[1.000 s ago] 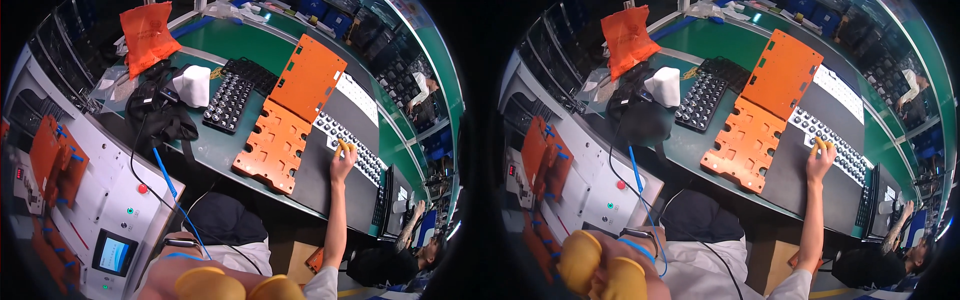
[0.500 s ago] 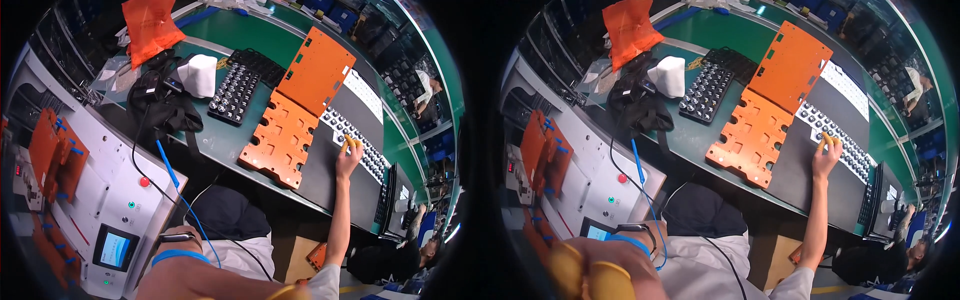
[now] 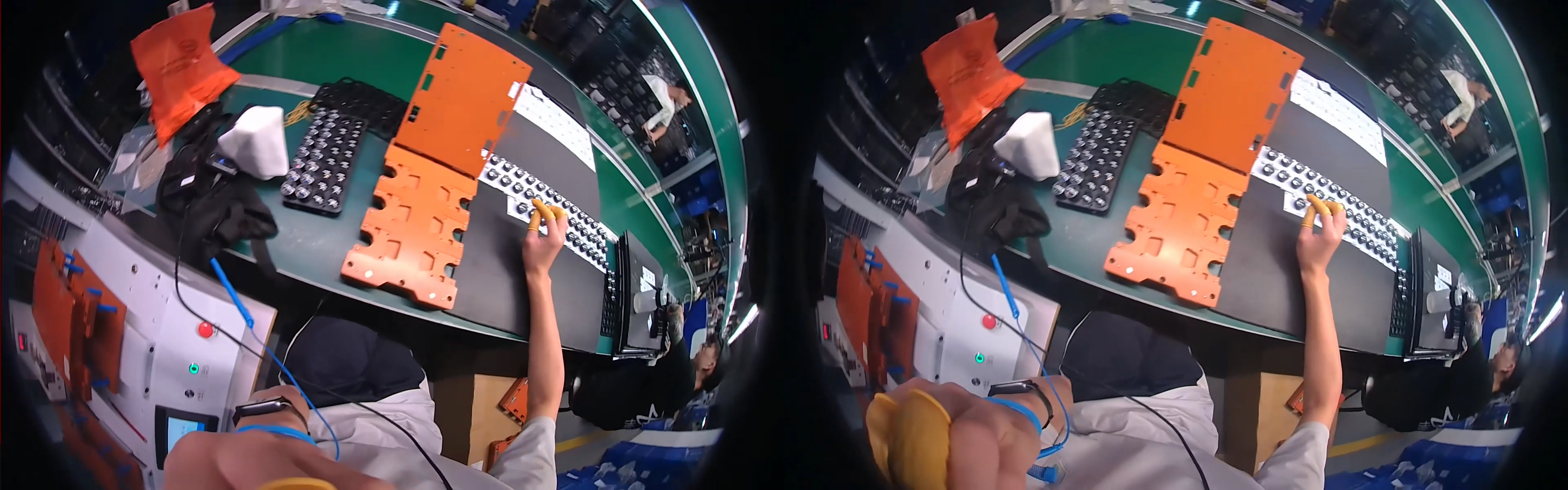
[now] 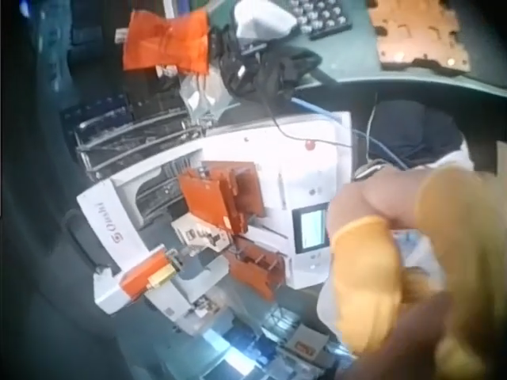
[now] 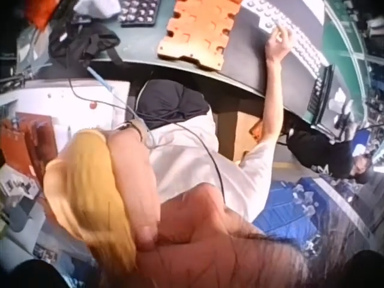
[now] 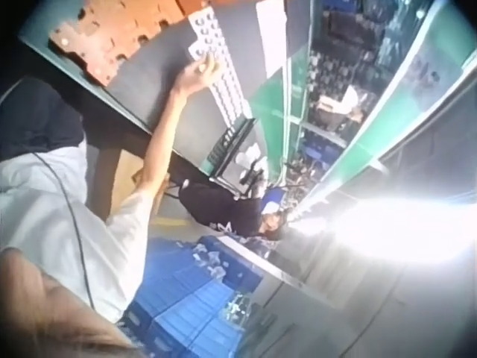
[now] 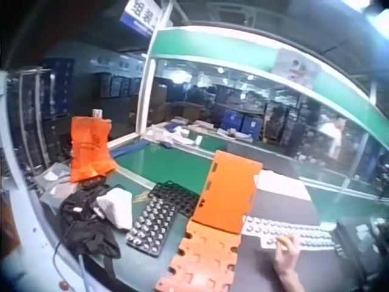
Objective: Cleaning and preparing jigs and small electronic components at an assembly station using a cloth.
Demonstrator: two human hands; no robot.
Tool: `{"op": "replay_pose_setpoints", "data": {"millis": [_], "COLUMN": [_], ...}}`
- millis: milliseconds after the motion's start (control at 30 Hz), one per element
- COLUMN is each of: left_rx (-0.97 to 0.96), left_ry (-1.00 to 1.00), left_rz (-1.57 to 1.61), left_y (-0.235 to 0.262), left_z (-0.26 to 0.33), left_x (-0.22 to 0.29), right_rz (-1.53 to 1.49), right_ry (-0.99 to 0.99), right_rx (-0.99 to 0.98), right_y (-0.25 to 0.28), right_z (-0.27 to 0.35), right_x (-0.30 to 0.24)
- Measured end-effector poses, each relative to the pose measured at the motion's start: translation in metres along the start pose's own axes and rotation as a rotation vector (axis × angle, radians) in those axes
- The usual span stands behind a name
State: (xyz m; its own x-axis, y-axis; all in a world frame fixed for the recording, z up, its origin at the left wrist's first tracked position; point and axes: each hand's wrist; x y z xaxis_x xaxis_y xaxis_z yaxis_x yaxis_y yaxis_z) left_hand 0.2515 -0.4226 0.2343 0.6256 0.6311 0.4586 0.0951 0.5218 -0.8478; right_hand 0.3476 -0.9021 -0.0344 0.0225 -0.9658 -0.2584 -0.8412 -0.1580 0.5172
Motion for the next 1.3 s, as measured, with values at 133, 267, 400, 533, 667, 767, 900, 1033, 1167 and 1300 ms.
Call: {"op": "replay_pose_setpoints", "data": {"millis": [133,267,400,533,667,767,900,1033,1167,1300], "left_rx": [-1.008,-1.075,-0.268,-0.236,-0.145,-0.157,-0.152,-0.19,-0.178,-0.152], "left_ry": [-0.391,-0.576,-0.551,-0.296,-0.287,-0.282,-0.303,-0.335,-0.343,-0.329], "left_rz": [0.241,0.059,-1.07,-1.315,-1.293,-1.327,-1.338,-1.262,-1.269,-1.297], "left_y": [0.034,0.1,0.094,0.104,0.112,0.106,0.107,0.098,0.098,0.094], "left_z": [-0.101,-0.12,-0.189,-0.228,-0.246,-0.247,-0.252,-0.252,-0.249,-0.247], "left_x": [-0.028,-0.043,-0.083,-0.106,-0.111,-0.106,-0.105,-0.102,-0.104,-0.106], "right_rz": [-0.109,-0.192,-0.201,-0.008,0.164,0.254,0.244,0.226,0.202,0.144], "right_ry": [-0.058,-0.062,-0.24,-0.313,-0.181,-0.095,-0.188,-0.209,-0.175,-0.17], "right_rx": [0.001,0.017,0.005,-0.232,-0.387,-0.406,-0.43,-0.46,-0.391,-0.386], "right_y": [-0.003,-0.029,-0.064,-0.142,-0.213,-0.249,-0.279,-0.287,-0.291,-0.293], "right_z": [-0.022,-0.071,-0.126,-0.177,-0.21,-0.228,-0.23,-0.225,-0.222,-0.218], "right_x": [0.002,0.004,0.071,0.129,0.156,0.168,0.177,0.19,0.19,0.187]}}
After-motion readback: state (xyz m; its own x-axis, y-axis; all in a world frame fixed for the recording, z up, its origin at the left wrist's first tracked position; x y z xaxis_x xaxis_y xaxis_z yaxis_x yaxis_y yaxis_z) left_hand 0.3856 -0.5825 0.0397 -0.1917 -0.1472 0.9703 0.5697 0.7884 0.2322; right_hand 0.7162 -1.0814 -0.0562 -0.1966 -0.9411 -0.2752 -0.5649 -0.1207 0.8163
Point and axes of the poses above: each hand's wrist, its own z-axis away from the middle knuckle, its own y-axis out of the back of the hand, x = y × z, and after that the axes turned 1 degree about z, right-handed
